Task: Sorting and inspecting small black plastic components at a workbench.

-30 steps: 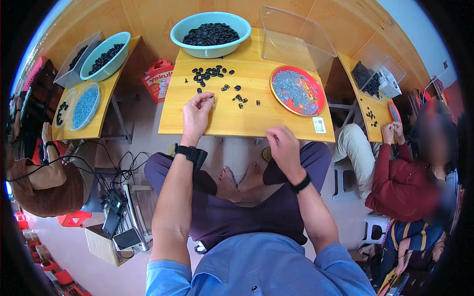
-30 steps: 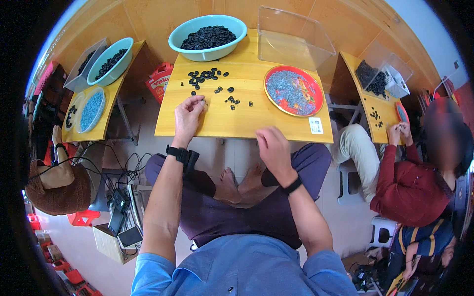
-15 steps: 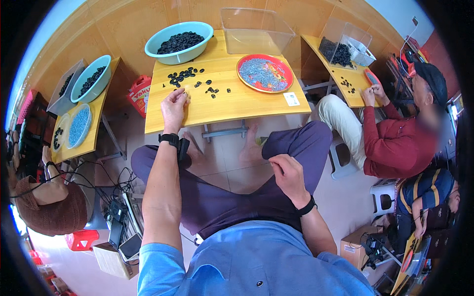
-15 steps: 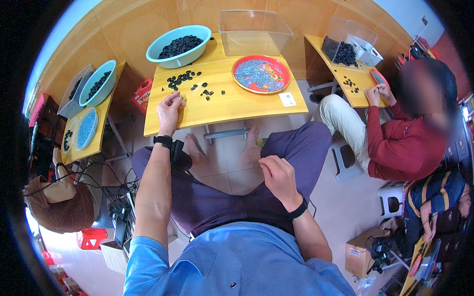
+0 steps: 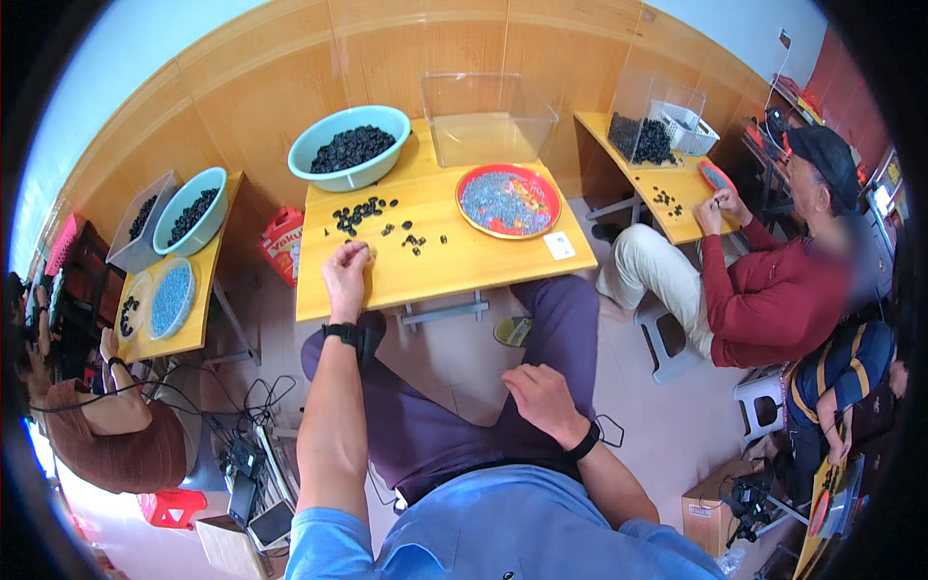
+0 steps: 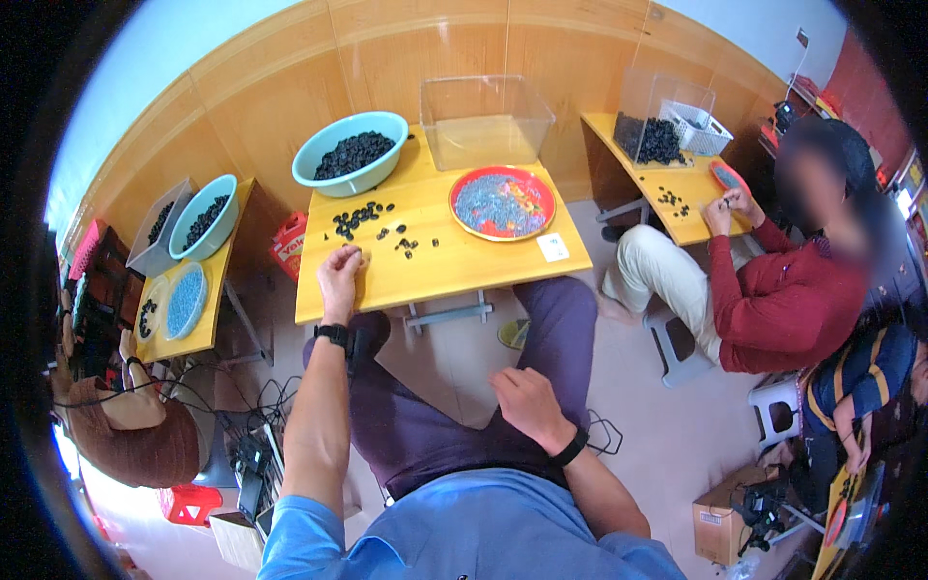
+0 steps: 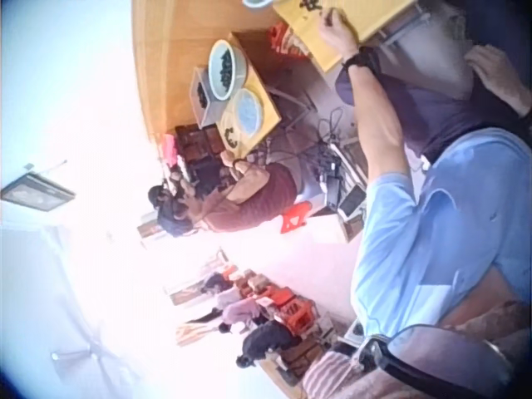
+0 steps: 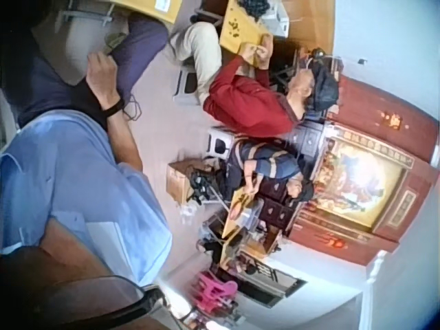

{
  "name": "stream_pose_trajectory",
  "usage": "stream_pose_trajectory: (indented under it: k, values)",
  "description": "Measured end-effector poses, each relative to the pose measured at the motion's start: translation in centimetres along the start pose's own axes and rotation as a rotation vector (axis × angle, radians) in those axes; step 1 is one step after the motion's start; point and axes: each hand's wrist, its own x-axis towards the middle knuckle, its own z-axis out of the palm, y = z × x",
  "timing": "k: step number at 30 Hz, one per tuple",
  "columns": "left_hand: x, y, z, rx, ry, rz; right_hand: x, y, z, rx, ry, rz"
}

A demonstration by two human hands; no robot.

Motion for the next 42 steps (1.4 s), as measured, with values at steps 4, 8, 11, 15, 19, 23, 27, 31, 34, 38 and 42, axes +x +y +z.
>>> stream_pose_trajectory:
  k: [4,8,11,15,19,23,27,31,34,38,42]
  values:
    - [-0.6,1.0,0.2,0.054,0.009,-0.014,0.9,1.0,0.2,0.019,-0.047,0.044]
    - [-0.7,0.8,-0.2,0.018,0.004,-0.074,3.3,2.4,0.2,0.117,-0.007,0.142]
    - [-0.9,1.9,0.7,0.038,0.003,-0.156,6.6,3.8,-0.6,0.164,0.018,0.237]
    - [-1.1,2.0,0.7,0.044,-0.014,-0.215,12.7,6.4,-1.6,0.198,0.135,0.316]
    - [-1.5,2.3,0.7,0.100,-0.006,-0.204,18.7,9.1,-1.8,0.131,0.060,0.406]
    - [-1.8,2.7,0.9,0.101,0.013,-0.208,23.3,11.7,-0.2,0.090,-0.072,0.347]
    - [-2.0,2.5,0.9,0.134,0.010,-0.213,27.3,12.6,1.7,0.081,-0.239,0.459]
    - [-1.9,3.0,0.9,0.173,-0.008,-0.216,28.5,13.9,4.0,-0.020,-0.349,0.375]
    - [-1.9,3.0,1.0,0.129,-0.003,-0.197,28.5,15.1,3.5,-0.015,-0.322,0.333]
    - [-1.9,3.1,1.0,0.139,-0.040,-0.198,27.8,15.8,1.7,0.029,-0.259,0.542]
    - [-1.9,3.3,0.9,0.162,-0.071,-0.186,26.3,16.2,0.9,0.020,-0.092,0.417]
